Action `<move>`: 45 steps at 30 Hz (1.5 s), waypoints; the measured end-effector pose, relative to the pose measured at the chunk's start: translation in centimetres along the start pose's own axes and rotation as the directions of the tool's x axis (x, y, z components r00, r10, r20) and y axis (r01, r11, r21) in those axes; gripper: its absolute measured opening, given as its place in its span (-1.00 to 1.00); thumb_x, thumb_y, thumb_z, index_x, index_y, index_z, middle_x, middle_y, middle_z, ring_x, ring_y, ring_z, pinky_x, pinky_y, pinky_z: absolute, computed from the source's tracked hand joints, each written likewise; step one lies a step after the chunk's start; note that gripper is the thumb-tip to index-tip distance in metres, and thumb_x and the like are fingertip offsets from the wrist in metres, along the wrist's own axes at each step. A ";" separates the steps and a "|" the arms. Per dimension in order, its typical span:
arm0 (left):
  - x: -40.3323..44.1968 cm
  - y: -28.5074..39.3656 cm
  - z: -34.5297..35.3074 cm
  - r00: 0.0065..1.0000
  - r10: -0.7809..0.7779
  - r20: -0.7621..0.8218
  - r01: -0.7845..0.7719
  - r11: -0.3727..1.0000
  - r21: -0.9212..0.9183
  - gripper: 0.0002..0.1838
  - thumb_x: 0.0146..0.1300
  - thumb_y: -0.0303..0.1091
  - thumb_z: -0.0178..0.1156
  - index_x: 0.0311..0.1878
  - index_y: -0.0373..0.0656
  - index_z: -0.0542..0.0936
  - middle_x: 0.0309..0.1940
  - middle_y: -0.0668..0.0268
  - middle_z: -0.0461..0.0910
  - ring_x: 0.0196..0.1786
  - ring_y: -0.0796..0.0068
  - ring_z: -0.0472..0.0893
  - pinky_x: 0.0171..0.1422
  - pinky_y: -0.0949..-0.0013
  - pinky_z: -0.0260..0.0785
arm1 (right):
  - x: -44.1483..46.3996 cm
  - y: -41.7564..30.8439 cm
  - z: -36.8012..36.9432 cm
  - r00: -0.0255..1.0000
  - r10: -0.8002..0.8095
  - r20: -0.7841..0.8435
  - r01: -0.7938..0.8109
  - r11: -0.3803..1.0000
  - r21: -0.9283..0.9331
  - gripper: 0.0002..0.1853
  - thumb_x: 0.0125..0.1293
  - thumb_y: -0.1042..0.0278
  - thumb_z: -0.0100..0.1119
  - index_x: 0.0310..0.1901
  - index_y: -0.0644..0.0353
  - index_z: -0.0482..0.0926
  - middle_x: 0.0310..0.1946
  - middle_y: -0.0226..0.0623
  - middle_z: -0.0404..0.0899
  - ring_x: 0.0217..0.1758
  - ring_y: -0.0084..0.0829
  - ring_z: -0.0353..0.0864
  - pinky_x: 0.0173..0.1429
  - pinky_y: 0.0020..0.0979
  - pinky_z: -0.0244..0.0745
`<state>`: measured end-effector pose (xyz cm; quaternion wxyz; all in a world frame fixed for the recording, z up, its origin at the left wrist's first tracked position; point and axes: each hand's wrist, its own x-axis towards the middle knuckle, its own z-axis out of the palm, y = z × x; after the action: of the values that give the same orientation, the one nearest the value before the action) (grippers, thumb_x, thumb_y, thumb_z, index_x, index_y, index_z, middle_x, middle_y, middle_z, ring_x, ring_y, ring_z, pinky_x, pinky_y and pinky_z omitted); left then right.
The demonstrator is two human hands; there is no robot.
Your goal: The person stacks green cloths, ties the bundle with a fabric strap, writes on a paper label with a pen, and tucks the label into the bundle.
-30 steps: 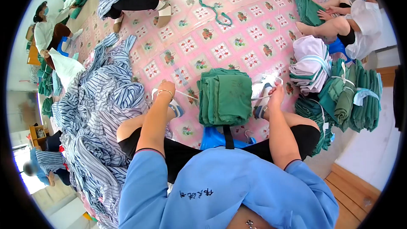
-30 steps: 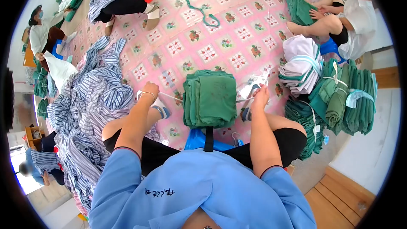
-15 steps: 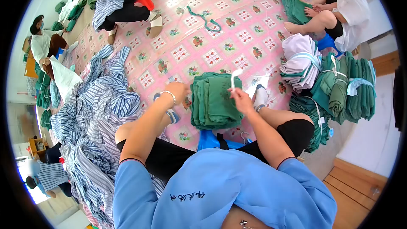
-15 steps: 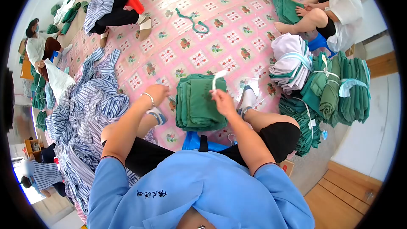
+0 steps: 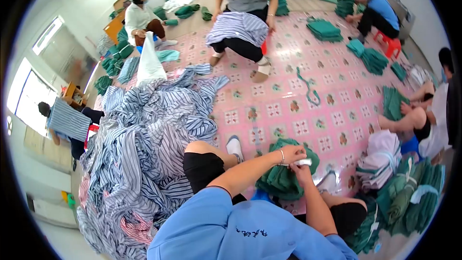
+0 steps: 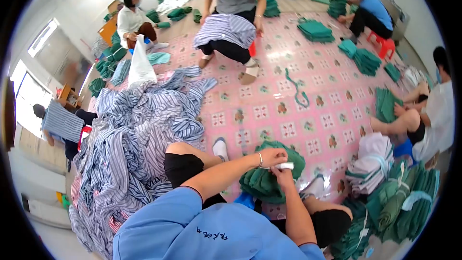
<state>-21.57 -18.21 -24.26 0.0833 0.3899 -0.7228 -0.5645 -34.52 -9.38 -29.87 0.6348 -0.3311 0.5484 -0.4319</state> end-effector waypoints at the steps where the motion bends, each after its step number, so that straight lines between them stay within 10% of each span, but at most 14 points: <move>1: 0.3 -1.1 -0.1 0.998 -0.060 0.022 0.061 0.996 -0.062 -0.64 0.39 -0.02 -0.03 -0.06 -0.12 0.51 -0.32 0.20 0.63 -0.35 0.38 0.63 -0.24 0.34 0.47 | 0.1 0.2 -0.2 0.999 -0.026 0.047 0.028 0.999 -0.041 -0.87 0.20 0.42 0.24 -0.30 0.31 0.62 -0.42 -0.34 0.61 -0.35 -0.54 0.52 -0.20 -0.54 0.38; 6: 0.9 -6.2 0.2 0.980 -0.038 0.196 -0.025 0.951 0.309 -0.52 0.43 0.03 -0.18 -0.13 -0.17 0.59 -0.28 0.19 0.64 -0.19 0.26 0.60 -0.06 0.24 0.40 | -0.6 -1.9 -1.5 0.932 -0.297 0.206 0.362 0.770 -0.525 -0.91 0.19 0.43 0.25 -0.30 0.24 0.63 -0.38 -0.30 0.63 -0.30 -0.50 0.57 -0.17 -0.46 0.45; 10: -0.2 -5.6 -1.5 0.941 -0.004 0.338 -0.107 0.945 0.310 -0.60 0.17 0.03 0.22 -0.16 -0.13 0.64 -0.22 0.19 0.66 -0.11 0.24 0.61 -0.03 0.22 0.39 | -1.0 -1.4 -0.4 0.921 -0.373 0.115 0.367 0.729 -0.578 -0.86 0.17 0.49 0.28 -0.22 0.22 0.59 -0.37 -0.27 0.64 -0.30 -0.52 0.58 -0.17 -0.47 0.47; 14: -0.7 -5.1 0.3 0.985 -0.143 0.101 0.082 0.887 0.454 -0.70 0.07 -0.14 0.25 -0.17 -0.08 0.66 -0.24 0.18 0.67 -0.10 0.22 0.62 0.00 0.20 0.41 | -0.6 -0.1 -0.2 0.905 -0.406 0.125 0.407 0.742 -0.533 -0.88 0.21 0.53 0.24 -0.21 0.24 0.57 -0.38 -0.26 0.64 -0.30 -0.54 0.58 -0.17 -0.47 0.47; 17: -1.0 -4.8 2.0 0.972 -0.207 -0.110 0.228 0.945 0.237 -0.74 0.09 -0.19 0.20 -0.18 -0.06 0.68 -0.21 0.17 0.67 -0.09 0.25 0.63 0.03 0.22 0.42 | -1.0 -1.5 -0.6 0.901 -0.428 0.067 0.389 0.732 -0.559 -0.87 0.27 0.43 0.21 -0.16 0.21 0.63 -0.33 -0.22 0.67 -0.25 -0.51 0.62 -0.13 -0.45 0.48; 20: -0.1 -7.2 4.0 0.939 -0.097 -0.328 0.009 0.966 -0.259 -0.75 0.09 -0.28 0.18 -0.16 -0.06 0.69 -0.17 0.19 0.67 -0.07 0.30 0.64 0.07 0.30 0.43 | -0.9 -1.1 -1.5 0.916 -0.401 -0.005 0.317 0.733 -0.601 -0.75 0.36 0.20 0.12 -0.08 0.16 0.64 -0.24 -0.16 0.68 -0.14 -0.40 0.66 -0.05 -0.40 0.48; 24: -0.6 -6.2 4.1 0.798 -0.296 -0.525 -0.263 0.613 -0.745 -0.76 0.33 -0.45 0.04 0.00 -0.24 0.59 -0.25 0.27 0.67 -0.12 0.48 0.61 0.06 0.37 0.44 | -1.0 -0.3 -2.3 0.877 -0.478 -0.056 0.346 0.705 -0.619 -0.77 0.34 0.30 0.10 -0.11 0.22 0.64 -0.12 -0.07 0.64 -0.02 -0.15 0.61 0.07 -0.33 0.46; 33: -1.3 -15.2 3.0 0.522 -0.799 -0.300 -0.303 0.155 -0.940 -0.84 0.34 -0.53 -0.09 -0.08 -0.09 0.40 -0.48 0.34 0.43 -0.37 0.47 0.47 -0.05 0.20 0.53 | -2.1 6.2 -7.3 0.891 -0.026 -0.453 -0.276 0.761 -0.588 -0.73 0.37 0.23 0.07 -0.21 0.28 0.62 -0.38 -0.32 0.64 -0.31 -0.50 0.56 -0.17 -0.44 0.45; 37: -1.3 -14.9 2.2 0.655 -0.680 -0.330 -0.382 0.080 -0.921 -0.81 0.25 -0.61 -0.11 -0.15 -0.06 0.34 -0.52 0.32 0.39 -0.43 0.44 0.47 -0.13 0.08 0.57 | -1.5 3.2 -5.3 0.949 -0.002 -0.315 0.046 0.990 0.132 -0.76 0.42 0.29 -0.05 -0.11 0.28 0.51 -0.01 -0.16 0.56 -0.03 -0.37 0.55 0.19 -0.18 0.43; 40: -1.5 -12.9 1.9 0.705 -0.596 -0.384 -0.408 0.102 -0.907 -0.79 0.18 -0.58 -0.01 -0.14 -0.09 0.33 -0.54 0.28 0.38 -0.53 0.43 0.42 -0.13 0.06 0.52 | -1.3 -0.7 -1.7 0.982 -0.045 -0.183 0.144 0.806 0.574 -0.79 0.41 0.30 -0.06 -0.35 0.16 0.50 -0.33 -0.34 0.57 -0.28 -0.44 0.53 0.27 -0.12 0.35; 43: -1.0 -12.0 2.0 0.742 -0.511 -0.434 -0.477 0.051 -0.877 -0.93 0.27 -0.45 -0.07 -0.22 -0.06 0.37 -0.72 0.40 0.27 -0.67 0.46 0.37 -0.58 0.35 0.33 | -0.2 0.3 -2.6 0.978 -0.204 0.054 0.120 0.748 0.653 -0.80 0.39 0.26 -0.02 -0.42 0.05 0.35 -0.57 -0.50 0.31 -0.44 -0.55 0.38 0.26 -0.05 0.35; 45: -0.1 -10.3 0.9 0.815 -0.479 -0.324 -0.289 0.148 -0.946 -0.92 0.27 -0.48 -0.06 -0.27 -0.04 0.40 -0.72 0.46 0.23 -0.75 0.57 0.25 -0.72 0.43 0.09 | -1.1 -2.3 -1.1 0.989 -0.131 -0.064 0.145 0.847 0.511 -0.75 0.40 0.26 -0.04 -0.47 0.05 0.32 -0.60 -0.52 0.22 -0.51 -0.59 0.23 -0.05 -0.26 0.47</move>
<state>-17.23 -18.06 -33.64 0.4865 0.4343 -0.0866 -0.7531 -36.05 -9.23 -27.55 0.6601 -0.1825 0.3963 -0.6115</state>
